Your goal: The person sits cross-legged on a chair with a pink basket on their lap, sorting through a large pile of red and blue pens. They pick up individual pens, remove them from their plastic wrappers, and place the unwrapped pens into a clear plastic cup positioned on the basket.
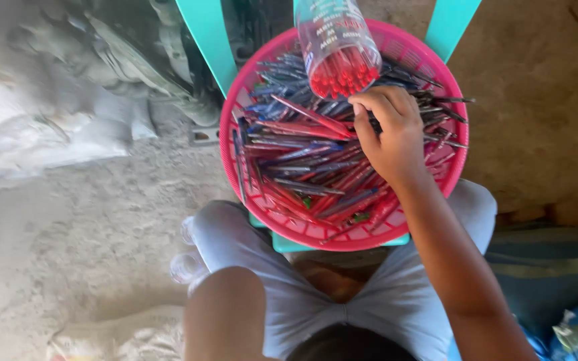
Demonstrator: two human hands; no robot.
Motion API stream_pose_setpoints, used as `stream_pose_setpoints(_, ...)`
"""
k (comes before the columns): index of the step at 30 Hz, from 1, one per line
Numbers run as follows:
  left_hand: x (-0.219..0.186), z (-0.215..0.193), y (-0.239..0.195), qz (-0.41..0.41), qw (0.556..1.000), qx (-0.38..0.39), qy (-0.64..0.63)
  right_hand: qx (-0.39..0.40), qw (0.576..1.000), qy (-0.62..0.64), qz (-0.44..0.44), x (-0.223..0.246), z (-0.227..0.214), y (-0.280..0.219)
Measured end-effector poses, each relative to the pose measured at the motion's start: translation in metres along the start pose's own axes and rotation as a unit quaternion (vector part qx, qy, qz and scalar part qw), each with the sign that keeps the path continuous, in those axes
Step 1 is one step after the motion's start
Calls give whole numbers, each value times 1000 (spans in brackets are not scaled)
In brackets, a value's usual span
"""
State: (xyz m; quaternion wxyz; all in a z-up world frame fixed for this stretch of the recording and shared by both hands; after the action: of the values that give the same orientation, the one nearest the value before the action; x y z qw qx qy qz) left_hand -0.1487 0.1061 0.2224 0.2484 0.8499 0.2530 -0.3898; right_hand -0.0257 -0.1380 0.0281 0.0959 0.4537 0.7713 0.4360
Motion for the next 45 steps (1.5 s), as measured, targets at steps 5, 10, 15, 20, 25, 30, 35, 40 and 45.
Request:
stream_pose_setpoints(5,43,2,18,-24,997,-11,67,-44,997,66,19,16,-12,0)
stream_pose_setpoints(10,109,21,22,-55,986,-47,150,96,966,210,118,53,-28,-10)
stream_pose_setpoints(15,195,60,7,-106,947,-9,304,264,934,197,137,92,-9,-38)
stream_pose_setpoints(20,210,70,7,-115,941,11,319,255,955,144,45,101,11,-57)
stream_pose_setpoints(25,190,59,8,-99,965,-22,241,266,933,174,168,98,-1,-53)
stream_pose_setpoints(30,159,55,29,-79,989,-106,68,85,976,166,116,98,-52,-19)
stream_pose_setpoints(35,159,79,65,-80,963,-256,-10,-96,993,71,21,64,-63,1)
stream_pose_setpoints(40,180,95,110,1,954,-254,-157,-186,981,-20,-43,26,-27,2)
stream_pose_setpoints(45,197,108,112,-19,958,-272,-86,-180,983,-13,-38,19,-15,-3)
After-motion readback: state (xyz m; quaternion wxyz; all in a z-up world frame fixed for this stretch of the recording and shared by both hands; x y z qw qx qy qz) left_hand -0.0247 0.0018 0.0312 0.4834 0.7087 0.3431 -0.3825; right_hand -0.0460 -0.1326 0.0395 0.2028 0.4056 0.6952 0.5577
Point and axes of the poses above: each hand's wrist, its own y-axis towards the middle knuckle, its own z-axis out of the palm, x = y × z, the point moved 2 cm from there along y, towards the middle knuckle, and after that the axes turned 11 degrees about -z, right-handed, at the moved point
